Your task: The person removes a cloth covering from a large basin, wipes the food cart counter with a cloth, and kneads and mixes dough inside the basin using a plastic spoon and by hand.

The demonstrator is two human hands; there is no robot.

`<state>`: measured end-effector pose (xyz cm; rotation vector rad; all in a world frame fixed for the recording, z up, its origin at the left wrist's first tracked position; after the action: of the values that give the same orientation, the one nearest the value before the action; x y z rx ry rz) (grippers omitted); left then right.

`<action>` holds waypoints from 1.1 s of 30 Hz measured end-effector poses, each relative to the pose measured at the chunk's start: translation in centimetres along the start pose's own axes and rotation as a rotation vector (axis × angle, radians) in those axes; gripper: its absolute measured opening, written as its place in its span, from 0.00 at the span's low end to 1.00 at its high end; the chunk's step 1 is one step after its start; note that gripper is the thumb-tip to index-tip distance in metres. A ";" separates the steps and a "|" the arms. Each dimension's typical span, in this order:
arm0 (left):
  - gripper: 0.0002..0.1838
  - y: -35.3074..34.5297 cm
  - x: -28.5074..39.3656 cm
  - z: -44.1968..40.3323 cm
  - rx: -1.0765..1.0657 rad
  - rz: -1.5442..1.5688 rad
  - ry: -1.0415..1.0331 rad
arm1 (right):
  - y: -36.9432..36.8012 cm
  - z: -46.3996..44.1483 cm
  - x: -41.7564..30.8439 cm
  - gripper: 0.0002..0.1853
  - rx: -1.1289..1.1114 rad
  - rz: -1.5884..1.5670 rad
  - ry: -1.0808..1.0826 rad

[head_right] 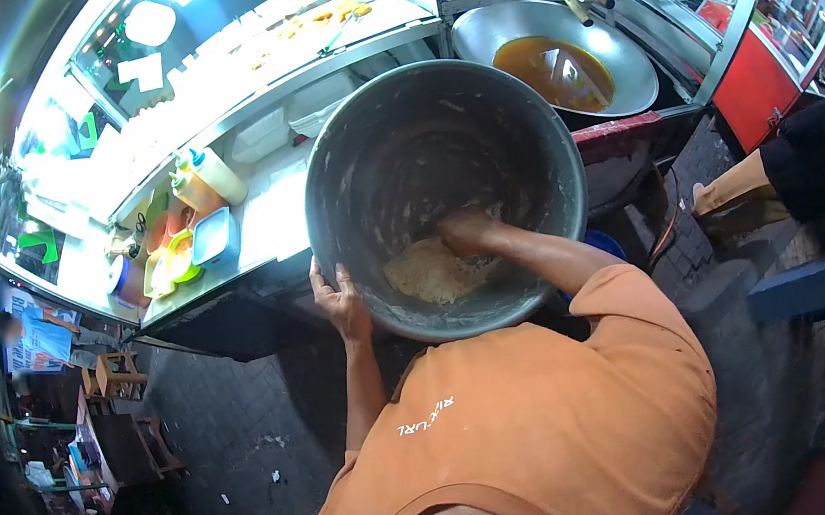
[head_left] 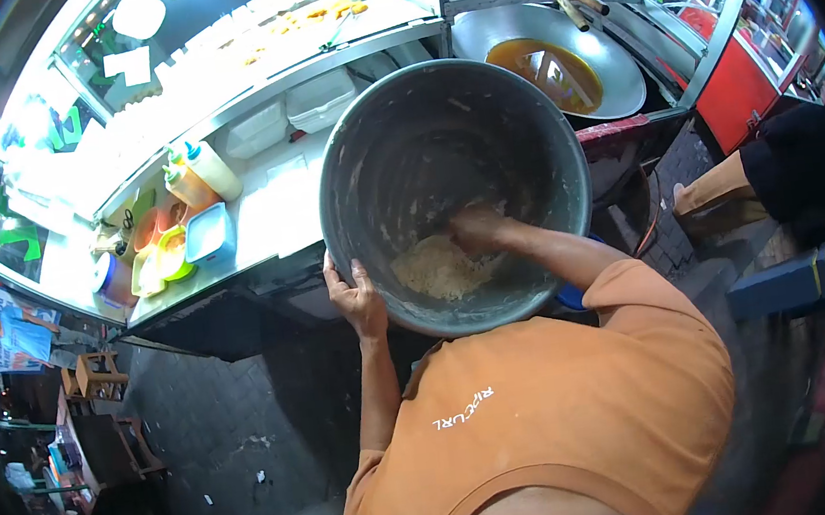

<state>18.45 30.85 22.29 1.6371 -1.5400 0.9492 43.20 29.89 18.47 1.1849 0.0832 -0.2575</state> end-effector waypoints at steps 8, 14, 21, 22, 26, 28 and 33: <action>0.25 -0.3 0.6 -0.4 -0.037 -0.042 -0.030 | 0.0 -7.8 13.7 0.21 0.623 -1.063 -0.327; 0.26 -0.9 0.4 -0.4 -0.166 -0.115 -0.011 | -1.4 -13.8 3.1 0.13 0.666 -1.826 -0.232; 0.26 -1.1 1.2 -1.1 -0.141 -0.192 -0.012 | -1.5 -4.2 -11.1 0.26 -0.015 -1.383 0.306; 0.26 -0.9 1.6 -1.1 -0.148 -0.179 0.012 | -1.3 -3.9 -10.6 0.26 -0.193 -1.531 0.401; 0.25 -0.5 1.1 -0.3 -0.199 -0.144 0.070 | -0.3 -14.2 -4.5 0.17 0.081 -1.758 -0.124; 0.25 -0.2 0.5 0.3 -0.174 -0.141 0.032 | 1.4 -17.1 0.6 0.19 0.254 -1.819 0.056; 0.27 -1.1 1.4 0.5 -0.167 -0.047 0.017 | -1.8 -19.9 1.8 0.18 0.763 -1.388 -0.078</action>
<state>19.58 29.85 23.26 1.5367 -1.5197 0.7849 45.92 47.35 9.01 1.6982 0.8033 -1.6625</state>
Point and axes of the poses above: each hand's wrist, its own z-axis away from the middle knuckle, its own y-axis out of the back of the hand, x = y × z, the point moved 4 cm from there along -z, towards the middle knuckle, and after that the axes turned 12 degrees about -y, right-handed, at the moved point
